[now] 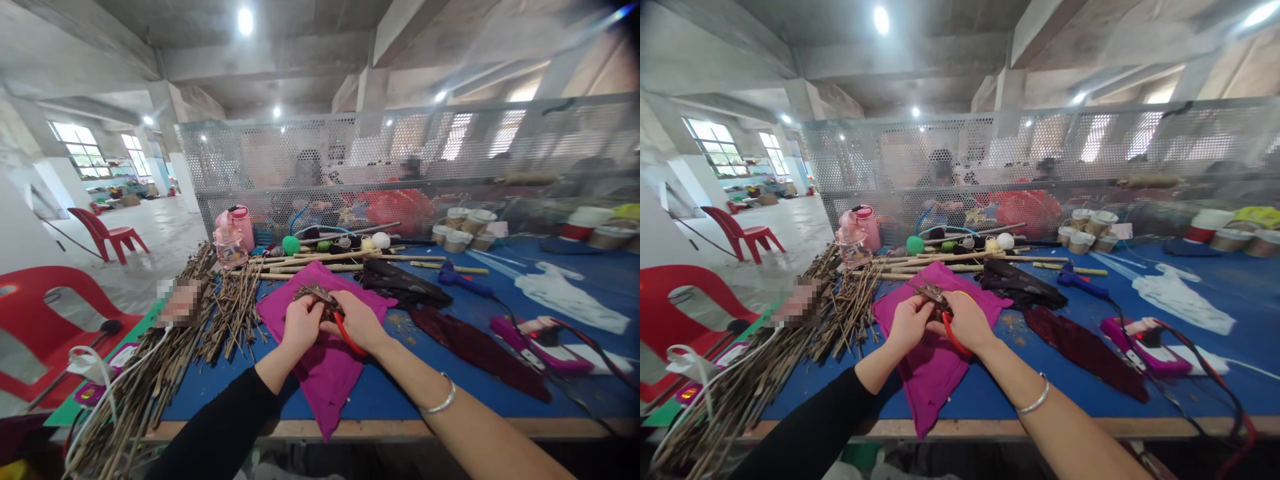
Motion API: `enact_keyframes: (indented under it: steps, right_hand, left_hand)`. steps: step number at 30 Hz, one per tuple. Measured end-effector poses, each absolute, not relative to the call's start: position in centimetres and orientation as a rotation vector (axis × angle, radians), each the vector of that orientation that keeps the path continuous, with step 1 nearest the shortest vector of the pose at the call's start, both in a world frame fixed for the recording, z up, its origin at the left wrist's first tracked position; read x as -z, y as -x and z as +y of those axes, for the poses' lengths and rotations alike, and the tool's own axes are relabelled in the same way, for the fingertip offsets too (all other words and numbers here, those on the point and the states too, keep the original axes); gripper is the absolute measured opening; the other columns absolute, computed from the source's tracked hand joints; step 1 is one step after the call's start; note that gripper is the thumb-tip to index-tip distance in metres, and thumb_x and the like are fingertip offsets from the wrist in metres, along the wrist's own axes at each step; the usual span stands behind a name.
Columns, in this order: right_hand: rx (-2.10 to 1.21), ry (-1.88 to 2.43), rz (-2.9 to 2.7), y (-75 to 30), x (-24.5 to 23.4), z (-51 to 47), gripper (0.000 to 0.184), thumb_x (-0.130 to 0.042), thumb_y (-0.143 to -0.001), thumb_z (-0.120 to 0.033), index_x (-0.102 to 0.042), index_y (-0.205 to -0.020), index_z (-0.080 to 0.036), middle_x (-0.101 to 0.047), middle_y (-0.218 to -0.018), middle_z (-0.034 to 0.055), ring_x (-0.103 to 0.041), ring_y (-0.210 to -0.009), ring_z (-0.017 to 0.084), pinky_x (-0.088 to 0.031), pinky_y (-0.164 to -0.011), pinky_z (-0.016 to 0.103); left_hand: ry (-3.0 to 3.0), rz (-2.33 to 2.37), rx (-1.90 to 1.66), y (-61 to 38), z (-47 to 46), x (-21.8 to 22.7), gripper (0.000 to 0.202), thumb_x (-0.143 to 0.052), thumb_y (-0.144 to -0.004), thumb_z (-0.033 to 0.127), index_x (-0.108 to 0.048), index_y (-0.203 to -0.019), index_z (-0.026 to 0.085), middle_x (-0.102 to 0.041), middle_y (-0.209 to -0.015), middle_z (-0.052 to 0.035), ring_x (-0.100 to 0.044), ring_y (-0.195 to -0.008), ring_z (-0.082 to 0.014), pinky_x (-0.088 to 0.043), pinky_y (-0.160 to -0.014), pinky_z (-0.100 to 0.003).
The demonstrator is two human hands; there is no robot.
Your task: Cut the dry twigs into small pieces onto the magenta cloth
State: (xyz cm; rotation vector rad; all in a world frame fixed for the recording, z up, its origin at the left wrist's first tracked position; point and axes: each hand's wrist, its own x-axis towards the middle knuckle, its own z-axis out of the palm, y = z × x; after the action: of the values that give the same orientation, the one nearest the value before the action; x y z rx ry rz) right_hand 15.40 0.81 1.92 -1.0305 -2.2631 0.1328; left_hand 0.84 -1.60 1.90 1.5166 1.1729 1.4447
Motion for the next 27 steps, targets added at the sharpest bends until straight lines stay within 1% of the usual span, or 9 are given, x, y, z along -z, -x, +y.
enact_keyframes:
  steps: [2,4,9,12,17,20,22,25,27]
  right_hand:
    - [-0.131,0.974,-2.270,-15.36,-2.01,0.79,0.048,-0.061,-0.071,-0.047,-0.052,-0.106,-0.016,-0.060,-0.092,0.0098,-0.055,-0.085,0.022,-0.043,-0.075,0.034]
    - [-0.142,0.946,-2.267,-15.36,-1.99,0.77,0.048,-0.062,-0.071,-0.047,-0.051,-0.107,-0.016,-0.059,-0.092,0.0096,-0.055,-0.085,0.023,-0.043,-0.075,0.034]
    - [-0.244,0.999,-2.210,-15.41,-1.48,0.86,0.039,-0.060,-0.074,-0.044,-0.052,-0.103,-0.019,-0.061,-0.092,0.0068,-0.056,-0.083,0.021,-0.044,-0.073,0.032]
    - [-0.282,1.007,-2.185,-15.37,-1.28,0.93,0.037,-0.062,-0.073,-0.042,-0.053,-0.102,-0.020,-0.062,-0.093,0.0060,-0.057,-0.085,0.021,-0.044,-0.073,0.031]
    - [-0.307,0.985,-2.178,-15.38,-1.15,0.98,0.042,-0.064,-0.070,-0.043,-0.054,-0.104,-0.020,-0.063,-0.096,0.0072,-0.058,-0.087,0.022,-0.045,-0.075,0.031]
    - [-0.312,0.988,-2.170,-15.42,-1.11,1.02,0.046,-0.066,-0.068,-0.046,-0.055,-0.105,-0.020,-0.063,-0.097,0.0081,-0.058,-0.088,0.022,-0.045,-0.075,0.031]
    - [-0.337,0.985,-2.178,-15.43,-1.23,0.99,0.044,-0.066,-0.068,-0.046,-0.057,-0.102,-0.020,-0.064,-0.095,0.0081,-0.059,-0.086,0.022,-0.045,-0.073,0.030]
    - [-0.387,0.989,-2.186,-15.43,-1.51,0.86,0.039,-0.064,-0.070,-0.046,-0.058,-0.099,-0.020,-0.065,-0.089,0.0069,-0.060,-0.080,0.021,-0.045,-0.067,0.028]
    - [-0.406,1.003,-2.189,-15.44,-1.63,0.80,0.037,-0.062,-0.072,-0.045,-0.058,-0.099,-0.020,-0.066,-0.085,0.0058,-0.061,-0.076,0.020,-0.044,-0.064,0.026]
  left_hand:
    - [-1.548,1.207,-1.447,-0.85,-1.72,-1.94,0.027,-0.048,-0.076,0.017,-0.068,-0.094,0.015,-0.070,-0.086,-0.0055,-0.062,-0.077,-0.0169,-0.046,-0.074,-0.026]
    - [-1.548,1.220,-1.439,-0.89,-1.86,-2.07,0.027,-0.048,-0.076,0.018,-0.068,-0.094,0.014,-0.070,-0.084,-0.0055,-0.062,-0.076,-0.0169,-0.046,-0.072,-0.025]
    - [-1.543,1.175,-1.437,-1.05,-1.99,-2.22,0.028,-0.047,-0.078,0.020,-0.068,-0.095,0.014,-0.070,-0.085,-0.0052,-0.061,-0.075,-0.0163,-0.046,-0.071,-0.024]
    - [-1.514,1.156,-1.450,-1.09,-1.93,-2.09,0.027,-0.050,-0.077,0.021,-0.068,-0.095,0.014,-0.070,-0.087,-0.0054,-0.062,-0.077,-0.0167,-0.046,-0.070,-0.024]
    - [-1.496,1.204,-1.401,-0.94,-1.93,-2.00,0.023,-0.054,-0.074,0.022,-0.069,-0.088,0.013,-0.070,-0.078,-0.0053,-0.061,-0.071,-0.0167,-0.046,-0.064,-0.023]
    - [-1.538,1.250,-1.390,-0.80,-1.92,-1.95,0.024,-0.052,-0.074,0.024,-0.070,-0.086,0.013,-0.070,-0.076,-0.0050,-0.060,-0.069,-0.0162,-0.045,-0.063,-0.023]
    - [-1.556,1.249,-1.387,-0.74,-1.89,-1.89,0.025,-0.051,-0.075,0.025,-0.070,-0.088,0.013,-0.070,-0.077,-0.0044,-0.060,-0.069,-0.0159,-0.045,-0.063,-0.023]
    - [-1.560,1.243,-1.390,-0.72,-1.86,-1.80,0.025,-0.051,-0.075,0.027,-0.069,-0.087,0.015,-0.069,-0.076,-0.0034,-0.058,-0.066,-0.0147,-0.044,-0.058,-0.021]
    - [-1.533,1.249,-1.376,-0.77,-1.87,-1.77,0.024,-0.051,-0.075,0.028,-0.068,-0.084,0.015,-0.067,-0.071,-0.0025,-0.055,-0.058,-0.0129,-0.041,-0.050,-0.020]
